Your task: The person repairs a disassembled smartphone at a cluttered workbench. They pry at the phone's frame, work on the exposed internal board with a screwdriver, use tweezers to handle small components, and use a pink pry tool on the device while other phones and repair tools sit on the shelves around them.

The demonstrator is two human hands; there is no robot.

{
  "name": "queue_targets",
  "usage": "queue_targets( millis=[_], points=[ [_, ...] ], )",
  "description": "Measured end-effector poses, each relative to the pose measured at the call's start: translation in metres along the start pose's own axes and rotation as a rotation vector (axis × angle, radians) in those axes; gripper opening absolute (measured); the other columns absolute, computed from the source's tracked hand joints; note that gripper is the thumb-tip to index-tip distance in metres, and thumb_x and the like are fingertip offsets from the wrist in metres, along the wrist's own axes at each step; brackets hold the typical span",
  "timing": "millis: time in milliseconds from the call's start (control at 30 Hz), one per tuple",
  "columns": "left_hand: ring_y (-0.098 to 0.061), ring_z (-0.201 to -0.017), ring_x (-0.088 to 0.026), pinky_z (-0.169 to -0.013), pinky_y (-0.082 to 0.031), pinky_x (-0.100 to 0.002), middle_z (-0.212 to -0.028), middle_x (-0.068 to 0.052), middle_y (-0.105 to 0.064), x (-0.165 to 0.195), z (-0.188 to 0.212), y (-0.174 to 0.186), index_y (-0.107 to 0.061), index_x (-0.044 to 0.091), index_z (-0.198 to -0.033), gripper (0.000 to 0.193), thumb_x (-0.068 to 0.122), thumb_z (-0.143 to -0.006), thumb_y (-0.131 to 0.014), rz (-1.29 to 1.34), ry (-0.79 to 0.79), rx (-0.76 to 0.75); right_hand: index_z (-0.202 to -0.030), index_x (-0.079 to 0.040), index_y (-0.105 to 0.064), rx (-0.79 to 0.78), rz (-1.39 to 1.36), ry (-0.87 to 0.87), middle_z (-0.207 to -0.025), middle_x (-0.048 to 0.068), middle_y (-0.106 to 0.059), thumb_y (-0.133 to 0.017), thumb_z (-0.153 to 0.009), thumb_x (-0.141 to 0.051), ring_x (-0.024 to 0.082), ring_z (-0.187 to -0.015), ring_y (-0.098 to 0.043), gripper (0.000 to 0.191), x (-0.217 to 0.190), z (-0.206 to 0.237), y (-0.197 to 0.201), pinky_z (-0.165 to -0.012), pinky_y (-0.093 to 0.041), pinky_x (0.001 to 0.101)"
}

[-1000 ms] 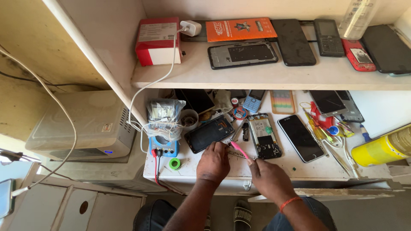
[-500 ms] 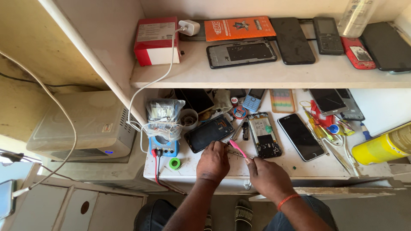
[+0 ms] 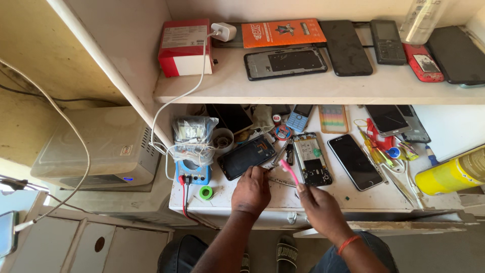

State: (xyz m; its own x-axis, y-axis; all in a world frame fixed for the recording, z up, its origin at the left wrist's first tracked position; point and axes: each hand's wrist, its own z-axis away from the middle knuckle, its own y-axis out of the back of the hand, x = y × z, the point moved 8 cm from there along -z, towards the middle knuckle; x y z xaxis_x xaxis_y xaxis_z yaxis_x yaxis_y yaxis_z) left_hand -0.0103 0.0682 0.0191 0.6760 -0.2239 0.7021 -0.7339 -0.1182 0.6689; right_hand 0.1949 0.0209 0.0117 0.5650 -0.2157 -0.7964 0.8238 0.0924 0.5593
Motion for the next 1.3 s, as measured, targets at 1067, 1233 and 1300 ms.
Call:
queue_targets(
  millis=[1067,1233,1300],
  points=[
    [-0.064,-0.097,-0.041,-0.082,-0.052,-0.052,-0.099,-0.017,-0.066,0.007,0.001,0.004,-0.056,0.006,-0.098,0.012,0.018,-0.096,-0.060,0.028,-0.003,-0.003,-0.094,-0.011,-0.069,0.030,0.396,-0.035,-0.073,0.017,-0.070,-0.046,-0.101,-0.050,0.041,-0.072,-0.066,0.045,-0.051,0.022,-0.002,-0.067,-0.052,0.0508],
    [-0.063,-0.097,-0.042,-0.081,-0.051,-0.052,-0.099,-0.018,-0.065,0.007,0.001,0.004,-0.055,0.005,-0.098,0.013,0.016,-0.094,-0.060,0.021,-0.018,0.005,-0.095,-0.012,-0.069,0.056,0.364,-0.021,-0.075,0.018,-0.070,-0.047,-0.100,-0.048,0.042,-0.074,-0.067,0.043,-0.049,0.021,-0.002,-0.068,-0.052,0.0519],
    [-0.063,-0.097,-0.042,-0.081,-0.051,-0.052,-0.099,-0.018,-0.065,0.007,0.001,0.004,-0.055,0.005,-0.098,0.013,0.017,-0.095,-0.060,0.022,-0.016,0.004,-0.095,-0.011,-0.069,0.053,0.362,-0.017,-0.075,0.018,-0.070,-0.046,-0.100,-0.048,0.043,-0.075,-0.067,0.043,-0.047,0.021,-0.002,-0.068,-0.052,0.0525]
  ],
)
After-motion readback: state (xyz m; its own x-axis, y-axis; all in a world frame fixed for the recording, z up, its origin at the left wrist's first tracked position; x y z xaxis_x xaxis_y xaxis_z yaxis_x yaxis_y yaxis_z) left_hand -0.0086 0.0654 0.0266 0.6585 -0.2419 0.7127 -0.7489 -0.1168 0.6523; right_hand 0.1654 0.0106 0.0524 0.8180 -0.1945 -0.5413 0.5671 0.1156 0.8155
